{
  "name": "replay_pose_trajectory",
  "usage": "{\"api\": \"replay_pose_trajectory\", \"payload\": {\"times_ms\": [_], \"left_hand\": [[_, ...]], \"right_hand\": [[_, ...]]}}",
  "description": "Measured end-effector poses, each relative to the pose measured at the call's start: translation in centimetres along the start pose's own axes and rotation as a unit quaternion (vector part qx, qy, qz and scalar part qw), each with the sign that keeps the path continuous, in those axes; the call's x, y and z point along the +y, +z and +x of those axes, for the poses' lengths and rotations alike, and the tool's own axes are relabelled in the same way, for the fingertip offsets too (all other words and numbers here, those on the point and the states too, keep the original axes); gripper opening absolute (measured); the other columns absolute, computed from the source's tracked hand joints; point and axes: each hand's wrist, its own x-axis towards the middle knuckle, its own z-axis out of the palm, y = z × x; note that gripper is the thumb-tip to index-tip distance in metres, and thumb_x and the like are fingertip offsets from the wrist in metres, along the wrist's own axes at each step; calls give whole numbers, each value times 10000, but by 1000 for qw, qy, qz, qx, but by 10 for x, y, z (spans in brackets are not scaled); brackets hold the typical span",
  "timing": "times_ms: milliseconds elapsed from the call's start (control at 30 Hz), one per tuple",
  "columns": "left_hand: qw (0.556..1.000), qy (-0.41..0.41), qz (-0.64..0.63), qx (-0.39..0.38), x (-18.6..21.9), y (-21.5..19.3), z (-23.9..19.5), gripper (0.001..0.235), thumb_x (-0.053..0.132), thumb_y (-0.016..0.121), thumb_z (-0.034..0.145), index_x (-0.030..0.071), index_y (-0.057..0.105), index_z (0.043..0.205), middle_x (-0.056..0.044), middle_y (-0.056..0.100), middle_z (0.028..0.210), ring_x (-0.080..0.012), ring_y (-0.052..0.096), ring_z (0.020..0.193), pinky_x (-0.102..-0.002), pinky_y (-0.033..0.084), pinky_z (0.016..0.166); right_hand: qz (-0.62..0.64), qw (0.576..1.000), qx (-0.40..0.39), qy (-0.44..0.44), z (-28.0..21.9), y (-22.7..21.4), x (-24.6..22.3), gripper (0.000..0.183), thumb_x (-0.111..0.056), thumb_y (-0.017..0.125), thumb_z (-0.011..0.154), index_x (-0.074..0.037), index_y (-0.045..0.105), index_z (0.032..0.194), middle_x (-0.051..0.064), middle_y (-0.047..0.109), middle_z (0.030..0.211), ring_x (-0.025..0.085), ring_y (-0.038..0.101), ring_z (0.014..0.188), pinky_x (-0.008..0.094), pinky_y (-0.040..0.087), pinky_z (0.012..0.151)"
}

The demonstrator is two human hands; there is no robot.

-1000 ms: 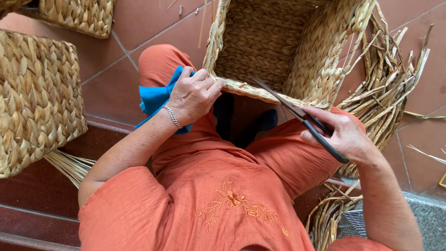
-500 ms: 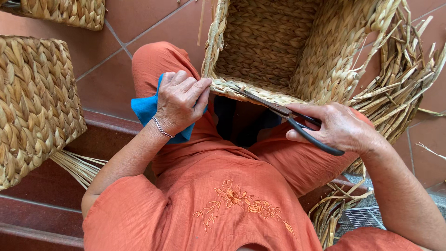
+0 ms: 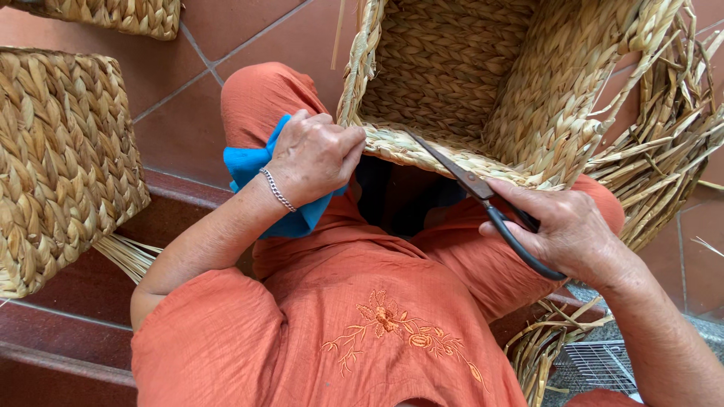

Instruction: The person wipes the exterior and interior of a woven basket with a blue cloth, then uses scissors to trim protruding fibers along the rim. The person rotates the basket to access different sides and continues trimming until the clip ends.

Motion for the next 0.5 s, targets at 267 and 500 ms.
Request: {"api": "replay_pose_trajectory", "payload": {"times_ms": [267, 500], "left_hand": [[996, -58, -73, 3, 4, 4, 12, 103, 165, 683, 959, 82, 659, 903, -139, 676, 686, -332, 677, 640, -460, 533, 642], [989, -52, -115, 71, 7, -7, 4, 78, 129, 692, 951, 78, 646, 913, -108, 678, 704, -308, 681, 652, -445, 544, 643]], "right_hand": [[19, 1000, -4, 20, -3, -1, -2, 752, -411, 842, 708, -94, 636, 1358, 149, 753, 1020, 261, 734, 770, 394, 575, 715], [-4, 999, -16, 27, 6, -3, -8, 740, -430, 878, 707, -131, 655, 1347, 122, 703, 769, 244, 686, 672, 395, 540, 633]]}}
